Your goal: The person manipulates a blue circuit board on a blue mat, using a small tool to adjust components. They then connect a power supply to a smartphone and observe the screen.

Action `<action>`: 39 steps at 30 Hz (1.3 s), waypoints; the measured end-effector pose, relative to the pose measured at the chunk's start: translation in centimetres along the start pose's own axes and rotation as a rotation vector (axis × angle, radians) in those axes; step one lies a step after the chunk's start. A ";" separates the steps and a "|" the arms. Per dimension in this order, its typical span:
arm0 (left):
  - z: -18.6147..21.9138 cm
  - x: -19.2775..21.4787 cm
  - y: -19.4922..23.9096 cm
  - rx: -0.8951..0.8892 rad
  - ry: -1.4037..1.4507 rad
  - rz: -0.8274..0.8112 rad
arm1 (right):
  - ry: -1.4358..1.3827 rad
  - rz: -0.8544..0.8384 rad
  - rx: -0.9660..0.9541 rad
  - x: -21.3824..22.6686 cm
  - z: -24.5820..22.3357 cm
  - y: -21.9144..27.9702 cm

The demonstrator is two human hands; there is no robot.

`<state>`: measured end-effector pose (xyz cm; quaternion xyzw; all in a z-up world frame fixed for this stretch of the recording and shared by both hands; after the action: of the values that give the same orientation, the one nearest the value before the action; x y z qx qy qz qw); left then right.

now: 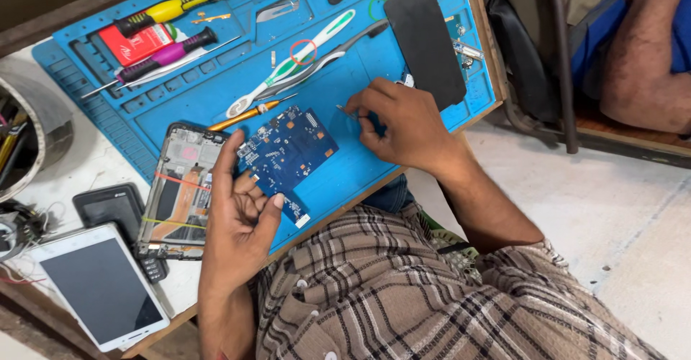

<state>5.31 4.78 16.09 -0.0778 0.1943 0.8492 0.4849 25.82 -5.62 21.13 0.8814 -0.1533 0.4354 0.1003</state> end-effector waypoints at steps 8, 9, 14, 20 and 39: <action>0.1 0.0 0.0 -0.023 -0.001 0.016 | -0.115 0.027 -0.168 -0.1 0.4 -0.8; 0.1 -0.1 -0.1 -0.030 -0.001 0.009 | -0.107 0.042 -0.158 -0.1 0.3 -0.7; 0.1 -0.1 -0.1 -0.034 0.016 -0.004 | -0.042 0.061 -0.166 -0.2 0.0 -0.6; 0.2 -0.3 -0.1 -0.036 0.013 -0.004 | 0.042 0.035 -0.084 -0.1 -1.2 -1.3; 0.3 0.1 0.0 0.016 -0.268 0.108 | -0.404 0.169 0.146 -1.3 -1.5 -1.0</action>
<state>5.31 4.96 16.36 0.0507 0.1383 0.8753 0.4607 24.34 -3.99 20.92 0.9396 -0.2117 0.2669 -0.0331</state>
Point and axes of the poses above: each hand's wrist, its own y-axis away from the middle knuckle, its own x-axis out of the back of the hand, z = x × y, the point moved 8 cm from there along -y, towards the middle knuckle, and after that the axes turned 9 degrees about -y, right-handed, at the moved point
